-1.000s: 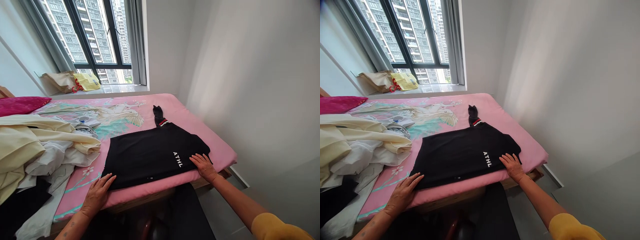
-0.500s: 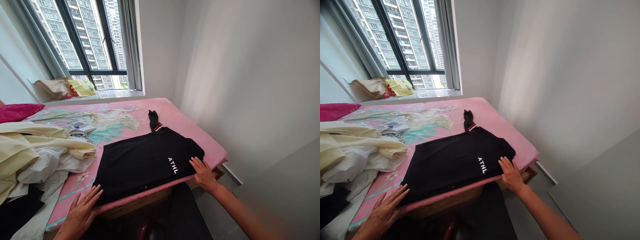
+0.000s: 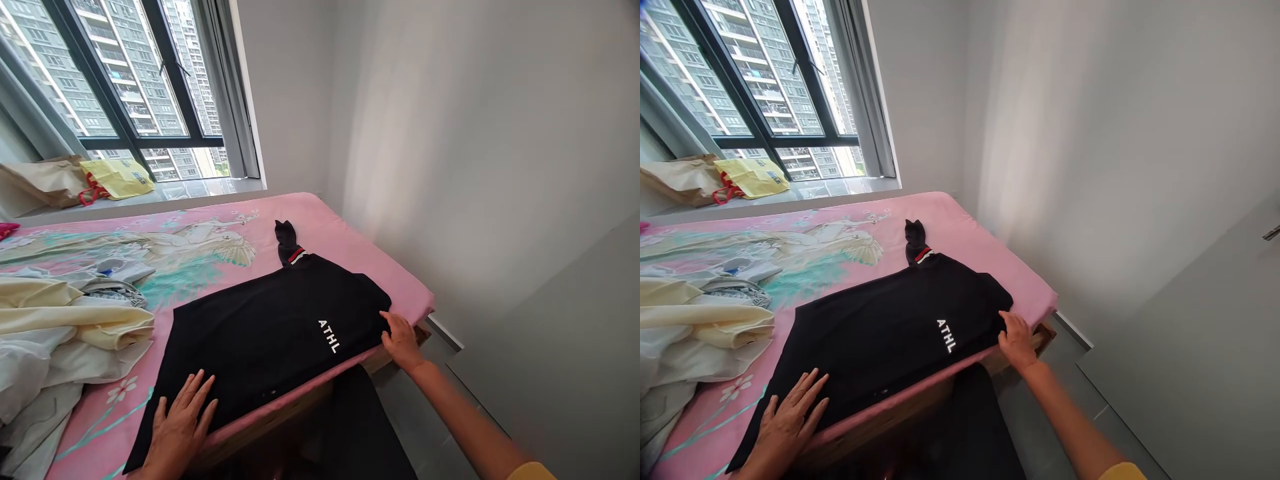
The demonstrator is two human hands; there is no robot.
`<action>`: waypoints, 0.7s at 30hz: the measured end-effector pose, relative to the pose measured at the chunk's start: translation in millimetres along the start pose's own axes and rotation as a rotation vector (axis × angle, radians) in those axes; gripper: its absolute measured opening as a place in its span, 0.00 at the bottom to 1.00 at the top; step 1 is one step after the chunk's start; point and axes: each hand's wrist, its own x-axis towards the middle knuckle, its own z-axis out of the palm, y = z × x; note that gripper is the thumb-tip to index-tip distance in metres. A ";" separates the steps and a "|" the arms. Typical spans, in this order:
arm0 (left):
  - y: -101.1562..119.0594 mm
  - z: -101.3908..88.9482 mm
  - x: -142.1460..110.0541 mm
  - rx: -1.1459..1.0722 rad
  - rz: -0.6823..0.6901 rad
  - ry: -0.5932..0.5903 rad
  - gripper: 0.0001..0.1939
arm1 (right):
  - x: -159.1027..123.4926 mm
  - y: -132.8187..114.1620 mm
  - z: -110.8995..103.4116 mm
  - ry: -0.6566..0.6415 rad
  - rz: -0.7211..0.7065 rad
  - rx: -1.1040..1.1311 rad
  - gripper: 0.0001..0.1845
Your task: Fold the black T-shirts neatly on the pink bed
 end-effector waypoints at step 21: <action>227.9 16.8 113.9 -0.319 0.357 -0.173 0.26 | 16.4 -4.4 -10.5 0.030 0.170 -0.052 0.13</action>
